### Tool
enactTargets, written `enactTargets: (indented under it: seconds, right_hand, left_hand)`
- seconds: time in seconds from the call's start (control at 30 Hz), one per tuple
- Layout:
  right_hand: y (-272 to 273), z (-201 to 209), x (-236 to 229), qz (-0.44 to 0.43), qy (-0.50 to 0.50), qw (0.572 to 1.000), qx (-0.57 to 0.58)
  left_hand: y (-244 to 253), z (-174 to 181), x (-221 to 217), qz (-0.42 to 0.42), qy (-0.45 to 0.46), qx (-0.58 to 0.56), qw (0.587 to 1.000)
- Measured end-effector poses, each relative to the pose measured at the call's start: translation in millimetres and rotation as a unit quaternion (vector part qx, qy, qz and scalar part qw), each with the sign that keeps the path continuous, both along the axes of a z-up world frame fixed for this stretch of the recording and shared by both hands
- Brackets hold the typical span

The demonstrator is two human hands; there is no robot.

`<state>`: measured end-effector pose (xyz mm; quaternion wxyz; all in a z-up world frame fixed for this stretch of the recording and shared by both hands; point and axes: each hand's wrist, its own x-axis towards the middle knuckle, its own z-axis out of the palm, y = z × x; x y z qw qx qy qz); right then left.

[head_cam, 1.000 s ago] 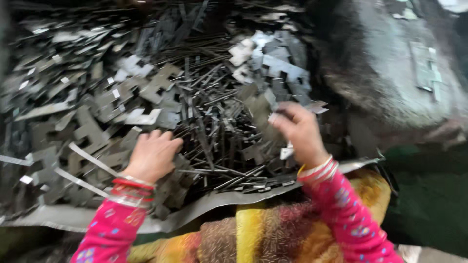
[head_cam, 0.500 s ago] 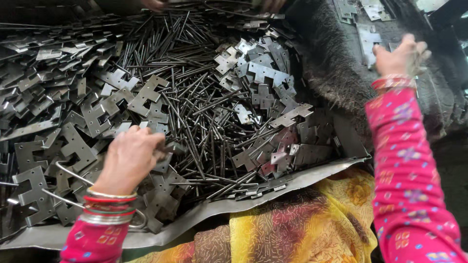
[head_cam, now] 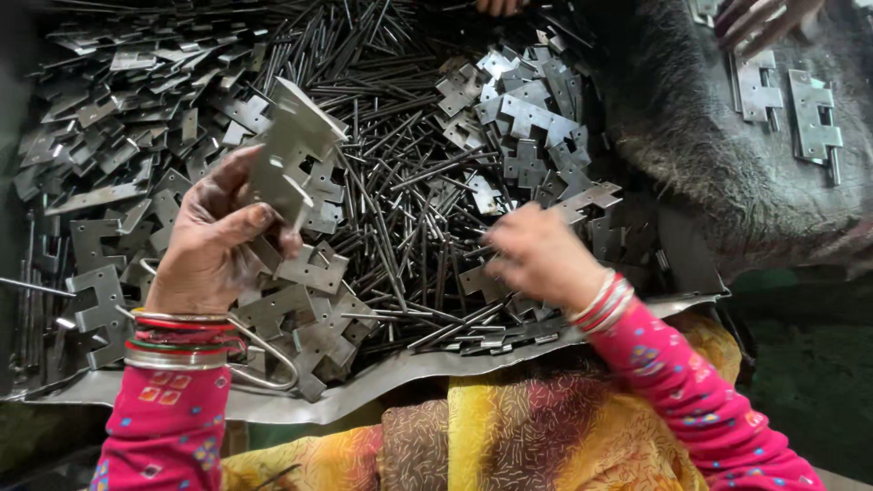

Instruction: The person inserts metal rods into L-shaped metal brackets and places the assembled units into a large metal bin. The task is performed by hand, repeatedly picking up brackets and rods from a pile and assembling them.

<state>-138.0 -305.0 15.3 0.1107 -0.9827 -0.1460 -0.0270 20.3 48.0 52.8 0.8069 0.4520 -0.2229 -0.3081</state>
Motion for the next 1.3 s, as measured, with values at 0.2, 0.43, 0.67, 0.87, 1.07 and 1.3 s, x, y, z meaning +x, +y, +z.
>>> enactTargets:
  seconds: [0.2, 0.43, 0.67, 0.87, 1.07, 1.3]
  right_hand:
    - [31.1, -11.3, -2.0, 0.052, -0.047, 0.997, -0.037]
    - [-6.9, 7.2, -12.3, -0.122, -0.093, 0.934, 0.322]
    - [-18.6, 33.6, -33.7, -0.2, -0.154, 0.805, 0.537]
    - [-6.9, 22.8, -26.1, -0.125, -0.107, 0.959, 0.232]
    - [-10.3, 7.7, -39.2, -0.151, -0.09, 0.729, 0.661]
    - [43.6, -8.5, -31.8, -0.222, -0.15, 0.833, 0.484]
  left_hand:
    - [-20.2, -3.7, -18.0, -0.087, 0.064, -0.001, 0.994]
    - [-62.9, -43.8, -25.3, -0.091, -0.295, 0.302, 0.902]
    - [-75.3, -82.2, -52.8, -0.038, -0.644, 0.464, 0.607]
    - [-81.4, -73.2, -44.9, 0.05, -0.594, 0.328, 0.733]
    - [-49.9, -33.2, -15.1, -0.021, -0.071, 0.04, 0.996]
    - [-78.2, -35.3, -43.7, 0.075, 0.217, -0.009, 0.973]
